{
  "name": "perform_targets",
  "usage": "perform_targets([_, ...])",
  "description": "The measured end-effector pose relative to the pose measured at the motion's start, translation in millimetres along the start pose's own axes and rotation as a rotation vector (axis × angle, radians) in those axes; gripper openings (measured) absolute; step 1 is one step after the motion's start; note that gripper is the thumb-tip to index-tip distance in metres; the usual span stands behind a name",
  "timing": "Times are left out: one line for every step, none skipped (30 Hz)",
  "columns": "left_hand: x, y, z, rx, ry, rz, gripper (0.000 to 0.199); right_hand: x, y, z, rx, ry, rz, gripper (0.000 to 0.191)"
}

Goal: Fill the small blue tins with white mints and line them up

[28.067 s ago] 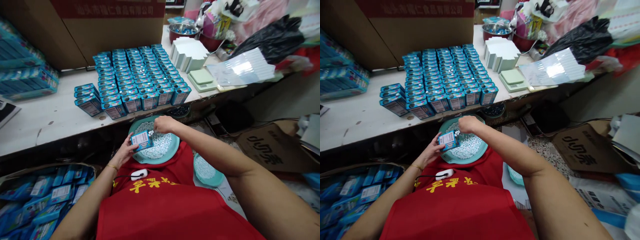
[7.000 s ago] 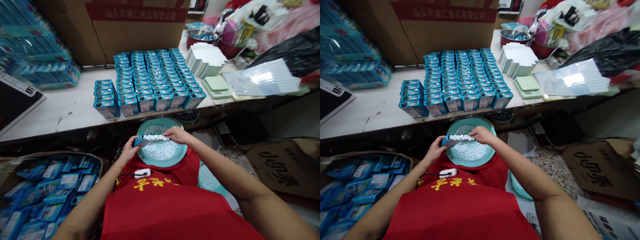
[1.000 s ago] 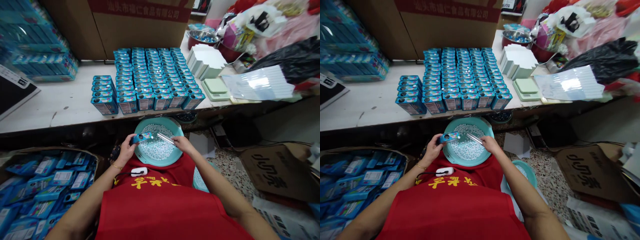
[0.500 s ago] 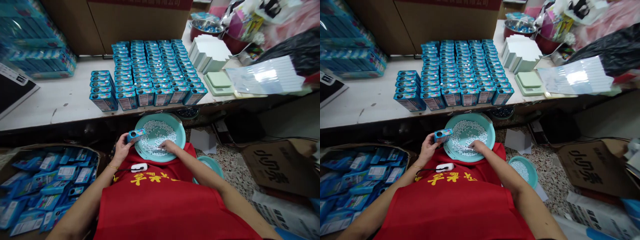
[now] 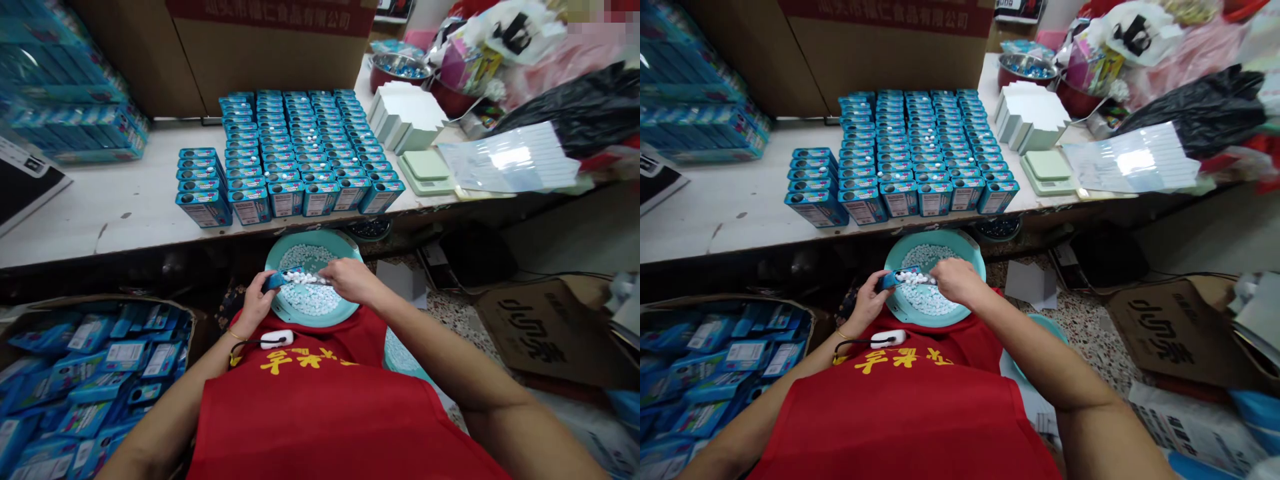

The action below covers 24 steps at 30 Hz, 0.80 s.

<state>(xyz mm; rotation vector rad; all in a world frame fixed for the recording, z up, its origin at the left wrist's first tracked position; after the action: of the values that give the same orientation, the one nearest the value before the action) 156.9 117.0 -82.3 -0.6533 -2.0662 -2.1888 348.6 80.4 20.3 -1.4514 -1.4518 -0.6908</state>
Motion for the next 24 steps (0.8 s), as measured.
perform_targets([0.2, 1, 0, -0.003, 0.001, 0.004, 0.036, 2, -2, 1, -0.006, 0.008, -0.04, 0.032])
perform_targets([0.9, 1, 0, -0.005, 0.003, 0.009, 0.036, 3, -3, 3, -0.002, 0.023, -0.046, 0.032])
perform_targets([1.9, 1, 0, -0.004, 0.005, 0.012, 0.037, 1, -2, 5, 0.013, 0.037, -0.02, 0.032])
perform_targets([3.1, 0, 0, -0.004, 0.007, 0.012, 0.037, -3, 1, 6, 0.034, 0.042, 0.032, 0.032])
perform_targets([4.2, -1, 0, -0.004, 0.008, 0.01, 0.037, -8, 6, 8, 0.057, 0.045, 0.107, 0.032])
perform_targets([5.2, -1, 0, -0.007, 0.008, 0.006, 0.037, -15, 11, 9, 0.079, 0.047, 0.199, 0.032])
perform_targets([6.2, -2, 0, -0.012, 0.008, 0.003, 0.038, -22, 18, 9, 0.095, 0.048, 0.301, 0.032])
perform_targets([7.1, -3, 0, -0.018, 0.008, 0.003, 0.038, -29, 25, 9, 0.099, 0.05, 0.403, 0.031])
perform_targets([8.0, -3, 1, -0.024, 0.009, 0.006, 0.039, -36, 32, 8, 0.087, 0.054, 0.499, 0.031])
perform_targets([9.0, -4, 1, -0.029, 0.01, 0.01, 0.039, -43, 40, 7, 0.063, 0.059, 0.583, 0.031])
perform_targets([10.2, -5, 1, -0.03, 0.014, 0.013, 0.039, -50, 47, 5, 0.036, 0.069, 0.647, 0.032])
perform_targets([12.0, -7, 1, -0.029, 0.024, 0.009, 0.038, -55, 52, 4, 0.015, 0.087, 0.686, 0.033])
perform_targets([13.9, -9, 1, -0.023, 0.034, -0.004, 0.038, -59, 55, 4, 0.002, 0.113, 0.696, 0.033])
perform_targets([16.8, -12, 0, -0.013, 0.052, -0.027, 0.038, -63, 58, 5, -0.006, 0.142, 0.674, 0.034])
perform_targets([20.6, -15, -1, 0.0, 0.075, -0.057, 0.039, -68, 59, 6, -0.019, 0.168, 0.623, 0.035])
perform_targets([25.3, -17, -2, 0.015, 0.102, -0.092, 0.041, -75, 61, 8, -0.042, 0.18, 0.549, 0.035])
perform_targets([31.3, -17, -4, 0.027, 0.132, -0.128, 0.044, -84, 63, 11, -0.077, 0.183, 0.468, 0.036])
perform_targets([38.5, -17, -6, 0.035, 0.165, -0.16, 0.046, -94, 65, 13, -0.114, 0.179, 0.396, 0.037])
perform_targets([47.3, -14, -7, 0.035, 0.199, -0.188, 0.048, -104, 66, 15, -0.143, 0.176, 0.344, 0.037])
perform_targets([57.5, -10, -7, 0.027, 0.233, -0.208, 0.049, -113, 67, 16, -0.158, 0.186, 0.316, 0.037])
perform_targets([68.7, -3, -6, 0.011, 0.266, -0.218, 0.049, -120, 66, 15, -0.149, 0.214, 0.317, 0.037])
perform_targets([81.0, 3, -4, -0.011, 0.299, -0.223, 0.049, -124, 65, 13, -0.128, 0.26, 0.339, 0.036])
perform_targets([93.8, 11, 1, -0.037, 0.33, -0.224, 0.05, -128, 65, 10, -0.106, 0.314, 0.368, 0.035])
perform_targets([106.1, 17, 8, -0.065, 0.351, -0.221, 0.05, -131, 66, 7, -0.092, 0.362, 0.402, 0.035])
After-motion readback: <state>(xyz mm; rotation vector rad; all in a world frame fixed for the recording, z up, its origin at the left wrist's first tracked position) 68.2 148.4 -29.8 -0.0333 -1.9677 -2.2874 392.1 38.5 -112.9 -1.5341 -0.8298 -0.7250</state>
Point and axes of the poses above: each hand's wrist, its own z-axis towards the middle knuckle, its own x-axis out of the back of the hand, y = z × x, the point moved 9 cm from there along z, towards the middle knuckle, and after that the axes turned 1 degree about -z, right-handed, at the moved point
